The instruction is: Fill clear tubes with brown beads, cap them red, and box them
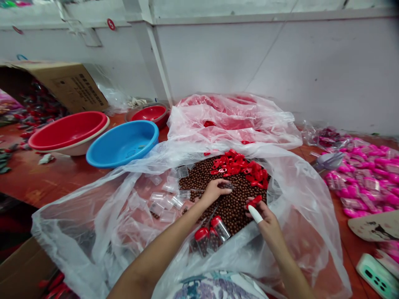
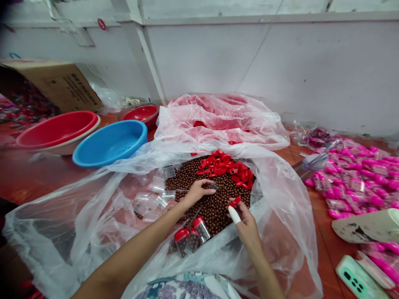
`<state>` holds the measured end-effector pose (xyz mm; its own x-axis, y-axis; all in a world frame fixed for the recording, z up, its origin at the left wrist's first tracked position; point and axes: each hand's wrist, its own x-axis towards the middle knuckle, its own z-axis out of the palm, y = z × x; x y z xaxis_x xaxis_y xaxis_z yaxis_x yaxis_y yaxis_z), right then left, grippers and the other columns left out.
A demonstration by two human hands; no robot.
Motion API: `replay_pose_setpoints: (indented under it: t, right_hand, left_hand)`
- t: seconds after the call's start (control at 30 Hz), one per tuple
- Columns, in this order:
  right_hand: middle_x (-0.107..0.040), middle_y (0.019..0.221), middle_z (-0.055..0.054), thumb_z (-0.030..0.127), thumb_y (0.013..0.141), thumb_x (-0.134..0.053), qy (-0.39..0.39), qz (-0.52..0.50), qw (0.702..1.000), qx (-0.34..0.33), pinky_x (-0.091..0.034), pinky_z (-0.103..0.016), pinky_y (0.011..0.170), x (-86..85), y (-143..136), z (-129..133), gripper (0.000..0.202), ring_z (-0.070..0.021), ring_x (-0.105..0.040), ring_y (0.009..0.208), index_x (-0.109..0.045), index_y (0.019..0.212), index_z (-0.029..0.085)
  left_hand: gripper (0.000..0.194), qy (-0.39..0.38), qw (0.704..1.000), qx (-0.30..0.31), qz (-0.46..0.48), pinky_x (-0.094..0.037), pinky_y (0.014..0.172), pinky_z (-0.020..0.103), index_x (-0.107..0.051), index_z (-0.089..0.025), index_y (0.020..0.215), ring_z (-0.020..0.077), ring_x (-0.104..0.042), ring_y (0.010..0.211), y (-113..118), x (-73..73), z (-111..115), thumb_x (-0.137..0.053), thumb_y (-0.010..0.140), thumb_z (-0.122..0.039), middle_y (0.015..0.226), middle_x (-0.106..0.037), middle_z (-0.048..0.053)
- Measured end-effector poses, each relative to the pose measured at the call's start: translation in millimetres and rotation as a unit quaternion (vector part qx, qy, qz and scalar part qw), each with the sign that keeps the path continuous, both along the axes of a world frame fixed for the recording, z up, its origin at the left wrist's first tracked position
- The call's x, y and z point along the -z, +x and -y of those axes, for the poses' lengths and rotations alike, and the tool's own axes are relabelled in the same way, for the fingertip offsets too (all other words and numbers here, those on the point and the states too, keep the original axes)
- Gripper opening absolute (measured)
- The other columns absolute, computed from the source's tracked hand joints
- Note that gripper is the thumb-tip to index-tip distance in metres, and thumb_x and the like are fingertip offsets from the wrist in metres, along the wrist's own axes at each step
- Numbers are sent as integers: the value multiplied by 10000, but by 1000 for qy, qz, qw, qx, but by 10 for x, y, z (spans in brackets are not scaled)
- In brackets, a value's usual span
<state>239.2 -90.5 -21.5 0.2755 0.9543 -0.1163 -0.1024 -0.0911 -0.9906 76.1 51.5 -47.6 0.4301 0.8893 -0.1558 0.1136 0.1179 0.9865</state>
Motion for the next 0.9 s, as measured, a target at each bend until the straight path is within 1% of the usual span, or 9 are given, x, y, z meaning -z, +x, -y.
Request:
replay_pose_setpoints:
  t: [0.07, 0.13, 0.27, 0.37, 0.47, 0.53, 0.63, 0.77, 0.9]
  right_hand:
    - [-572, 1151, -62, 366, 723, -648, -3, -5, 1000, -2, -534, -391, 785, 2, -12, -2, 379, -236, -571, 982, -581, 1075, 244]
    - [-586, 1105, -66, 374, 729, -645, -4, -8, 1000, 4, -537, -387, 767, -3, -14, -9, 417, -220, -596, 912, -552, 1113, 242]
    - [-616, 996, -62, 391, 725, -659, -5, 2, 1000, 30, -539, -355, 706, -53, 6, -51, 481, -202, -603, 833, -500, 1153, 241]
    - [-631, 965, -48, 401, 712, -672, -20, -9, 1000, 14, -524, -336, 701, -159, 7, -110, 432, -187, -600, 790, -552, 1092, 235]
    - [-640, 912, -25, 401, 684, -699, -35, -38, 999, -10, -512, -330, 689, -312, -30, -181, 438, -174, -598, 744, -583, 1074, 239]
    - [-643, 926, -22, 391, 678, -707, -36, -43, 998, -29, -503, -314, 683, -404, -70, -226, 437, -172, -593, 763, -592, 1073, 246]
    - [-636, 982, -26, 371, 693, -698, -28, -38, 997, -56, -487, -282, 693, -479, -132, -271, 398, -174, -578, 845, -604, 1061, 254]
    - [-620, 998, -15, 356, 743, -651, -6, -76, 995, -58, -482, -278, 683, -472, -172, -279, 442, -151, -576, 798, -529, 1165, 305]
    - [-630, 970, -26, 377, 742, -632, -20, -144, 988, -48, -483, -293, 653, -469, -150, -258, 392, -149, -589, 721, -556, 1118, 292]
  left_hand:
    - [402, -37, 999, 1, 34, -427, 832, 302, -673, -137, 915, 154, -600, 796, -14, -35, 20, -777, 542, -247, 888, -678, 47]
    - [420, -74, 995, 5, 64, -447, 825, 317, -662, -133, 938, 156, -610, 798, -42, -96, 55, -776, 551, -248, 915, -675, 61]
    - [440, -153, 980, 27, 125, -507, 753, 359, -630, -136, 992, 164, -623, 772, -145, -290, 168, -765, 587, -239, 933, -654, 78]
    - [436, -228, 955, 51, 184, -540, 702, 387, -622, -154, 987, 175, -616, 793, -235, -451, 284, -772, 579, -192, 952, -629, 70]
    - [443, -255, 948, 54, 184, -559, 631, 363, -626, -158, 1004, 184, -609, 799, -298, -568, 414, -768, 584, -168, 972, -615, 78]
    - [445, -259, 948, 51, 176, -562, 632, 338, -631, -151, 1026, 173, -607, 792, -322, -614, 497, -757, 599, -153, 979, -617, 83]
    - [431, -274, 943, 43, 182, -558, 701, 325, -638, -138, 1038, 143, -608, 770, -345, -659, 593, -736, 619, -114, 965, -631, 76]
    - [391, -309, 926, 20, 214, -554, 738, 353, -637, -133, 1018, 158, -620, 799, -382, -702, 658, -702, 636, -80, 997, -643, 86]
    - [334, -325, 915, 0, 237, -551, 742, 381, -628, -117, 1006, 183, -633, 809, -418, -724, 690, -648, 675, -80, 970, -655, 108]
